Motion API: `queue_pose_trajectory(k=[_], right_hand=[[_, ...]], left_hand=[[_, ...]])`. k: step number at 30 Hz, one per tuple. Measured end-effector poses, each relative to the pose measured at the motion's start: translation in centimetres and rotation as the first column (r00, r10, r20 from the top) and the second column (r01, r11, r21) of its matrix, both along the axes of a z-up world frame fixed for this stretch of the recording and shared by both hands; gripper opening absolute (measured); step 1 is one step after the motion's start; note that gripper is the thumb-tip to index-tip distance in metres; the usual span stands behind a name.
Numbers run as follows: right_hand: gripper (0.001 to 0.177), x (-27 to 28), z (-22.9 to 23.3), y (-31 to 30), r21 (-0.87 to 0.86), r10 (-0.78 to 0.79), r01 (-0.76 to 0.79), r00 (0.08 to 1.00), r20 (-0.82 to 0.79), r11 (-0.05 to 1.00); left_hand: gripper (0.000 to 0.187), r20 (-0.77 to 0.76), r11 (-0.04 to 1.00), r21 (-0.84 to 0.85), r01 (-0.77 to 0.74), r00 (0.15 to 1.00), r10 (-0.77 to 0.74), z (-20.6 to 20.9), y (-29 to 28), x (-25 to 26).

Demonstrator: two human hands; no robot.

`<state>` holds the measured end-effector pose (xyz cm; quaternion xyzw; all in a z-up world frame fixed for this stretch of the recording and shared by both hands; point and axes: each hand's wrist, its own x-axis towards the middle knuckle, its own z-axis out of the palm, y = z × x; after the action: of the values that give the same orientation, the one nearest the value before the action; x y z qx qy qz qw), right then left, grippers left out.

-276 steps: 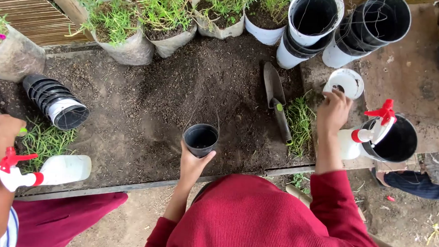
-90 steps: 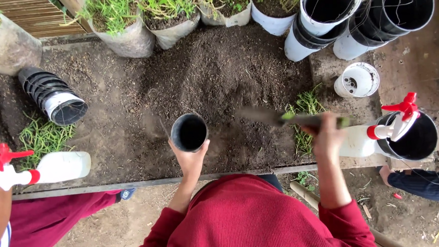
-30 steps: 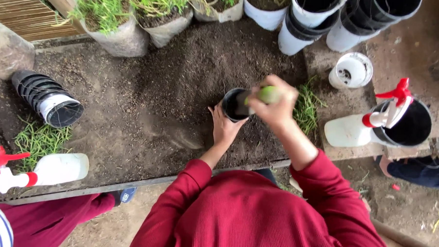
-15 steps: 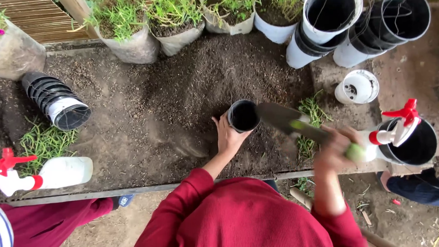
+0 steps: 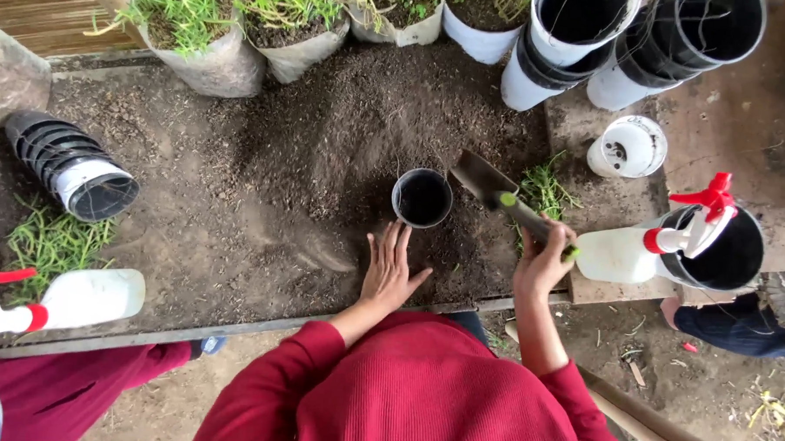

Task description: Potting a small seedling by filling a plastic container with soil using a hand trowel and then carefully placing the plant inside.

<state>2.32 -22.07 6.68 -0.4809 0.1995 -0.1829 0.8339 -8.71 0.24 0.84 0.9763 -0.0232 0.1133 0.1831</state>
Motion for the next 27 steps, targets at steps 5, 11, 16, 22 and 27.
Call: queue_pose_trajectory(k=[5,11,16,22,27], right_hand=[[0.017,0.9,-0.6,-3.1,0.03,-0.018,0.019,0.999,-0.027,0.999],[0.017,-0.4,7.6,-5.2,-0.103,-0.087,0.091,0.995,0.038,0.99],[0.017,-0.4,13.5,0.0,-0.764,0.194,0.076,0.946,0.258,0.641],[0.018,2.0,14.1,5.0,-0.776,0.525,0.179,0.643,0.558,0.605],[0.009,4.3,9.9,9.5,-0.835,0.619,0.138,0.609,0.495,0.533]], left_hand=[[0.105,0.005,1.0,0.0,-0.004,1.0,0.004,-0.4,-0.1,0.0],[0.104,0.037,0.997,-0.082,-0.013,0.999,0.016,-0.1,0.0,-0.2],[0.102,0.05,0.976,-0.218,-0.011,0.999,0.022,0.0,0.2,-0.2],[0.097,0.053,0.968,-0.25,-0.006,0.998,0.02,-0.1,0.4,-0.3],[0.085,0.086,0.978,-0.206,-0.027,0.995,0.046,1.1,0.5,-0.4]])
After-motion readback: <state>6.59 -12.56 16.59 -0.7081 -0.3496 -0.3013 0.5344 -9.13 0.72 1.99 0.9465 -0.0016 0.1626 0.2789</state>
